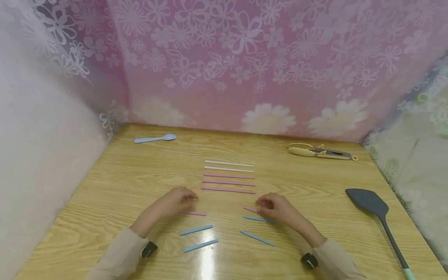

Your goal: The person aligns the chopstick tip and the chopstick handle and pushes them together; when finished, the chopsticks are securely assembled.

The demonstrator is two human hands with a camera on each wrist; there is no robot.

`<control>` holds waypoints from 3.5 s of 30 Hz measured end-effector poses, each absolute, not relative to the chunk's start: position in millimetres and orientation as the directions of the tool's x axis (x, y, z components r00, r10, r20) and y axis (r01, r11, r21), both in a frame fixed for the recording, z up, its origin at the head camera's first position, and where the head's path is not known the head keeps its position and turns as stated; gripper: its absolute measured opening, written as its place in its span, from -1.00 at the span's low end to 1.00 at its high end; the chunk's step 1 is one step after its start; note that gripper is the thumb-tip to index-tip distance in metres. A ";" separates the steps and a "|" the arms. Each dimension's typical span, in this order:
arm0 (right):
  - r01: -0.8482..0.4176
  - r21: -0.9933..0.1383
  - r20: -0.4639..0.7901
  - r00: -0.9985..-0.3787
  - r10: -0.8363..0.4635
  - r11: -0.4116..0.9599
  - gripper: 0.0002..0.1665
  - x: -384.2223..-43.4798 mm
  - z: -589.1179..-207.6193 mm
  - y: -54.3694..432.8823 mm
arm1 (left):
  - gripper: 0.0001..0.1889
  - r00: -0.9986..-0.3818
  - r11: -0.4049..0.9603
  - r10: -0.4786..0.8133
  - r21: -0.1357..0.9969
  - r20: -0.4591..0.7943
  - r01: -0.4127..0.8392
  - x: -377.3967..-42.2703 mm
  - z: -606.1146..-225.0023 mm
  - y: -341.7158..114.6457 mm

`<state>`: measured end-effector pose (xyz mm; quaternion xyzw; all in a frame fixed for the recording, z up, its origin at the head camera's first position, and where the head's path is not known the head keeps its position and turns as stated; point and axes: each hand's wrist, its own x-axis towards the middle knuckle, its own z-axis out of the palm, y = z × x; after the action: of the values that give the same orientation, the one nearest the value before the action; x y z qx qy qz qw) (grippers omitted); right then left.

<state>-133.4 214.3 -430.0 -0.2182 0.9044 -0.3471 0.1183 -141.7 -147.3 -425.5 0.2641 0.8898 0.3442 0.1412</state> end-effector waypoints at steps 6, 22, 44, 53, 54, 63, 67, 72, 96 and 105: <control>-0.310 -0.691 -0.092 -0.858 -0.505 0.653 -0.77 -129.2 -431.8 217.4 | -0.70 -0.806 0.608 0.580 0.719 -0.113 0.337 -130.4 -424.1 -154.9; -0.381 -0.663 -0.052 -0.836 -0.547 0.644 -0.88 -128.8 -436.1 214.5 | -0.88 -0.783 0.585 0.608 0.741 -0.131 0.330 -128.9 -431.0 -154.7; -0.453 -0.704 0.105 -0.828 -0.551 0.547 -0.87 -123.0 -428.7 197.2 | -0.84 -0.775 0.518 0.632 0.736 0.014 0.436 -134.1 -427.8 -126.1; -0.505 -0.707 0.168 -0.800 -0.576 0.495 -0.82 -115.7 -412.4 177.8 | -0.82 -0.756 0.482 0.653 0.751 0.034 0.451 -133.7 -418.6 -111.5; -0.507 -0.707 0.170 -0.798 -0.578 0.493 -0.82 -115.2 -411.8 176.9 | -0.82 -0.756 0.482 0.654 0.750 0.035 0.452 -133.6 -418.1 -110.8; -0.506 -0.706 0.177 -0.804 -0.568 0.496 -0.81 -113.3 -410.3 175.5 | -0.83 -0.756 0.479 0.653 0.755 0.034 0.448 -134.7 -416.1 -105.2; -0.494 -0.705 0.172 -0.815 -0.553 0.509 -0.81 -112.8 -411.8 176.9 | -0.84 -0.762 0.477 0.647 0.763 0.030 0.435 -135.5 -416.1 -103.3; -0.495 -0.708 0.174 -0.814 -0.555 0.504 -0.83 -112.6 -414.6 178.8 | -0.85 -0.759 0.471 0.650 0.769 0.029 0.432 -135.9 -416.7 -103.1; -0.399 -0.760 0.156 -0.879 -0.451 0.513 -0.81 -105.3 -414.1 175.2 | -0.81 -0.744 0.431 0.663 0.773 0.080 0.466 -136.0 -414.8 -99.8; -0.435 -0.731 0.222 -0.880 -0.420 0.526 -0.88 -107.7 -416.4 170.5 | -0.74 -0.751 0.442 0.657 0.773 0.068 0.456 -135.7 -413.6 -95.9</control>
<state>-107.7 170.5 -416.4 -0.2446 0.8733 -0.4211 -0.0091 -135.7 -95.9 -413.6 0.3311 0.8402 0.4117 0.1218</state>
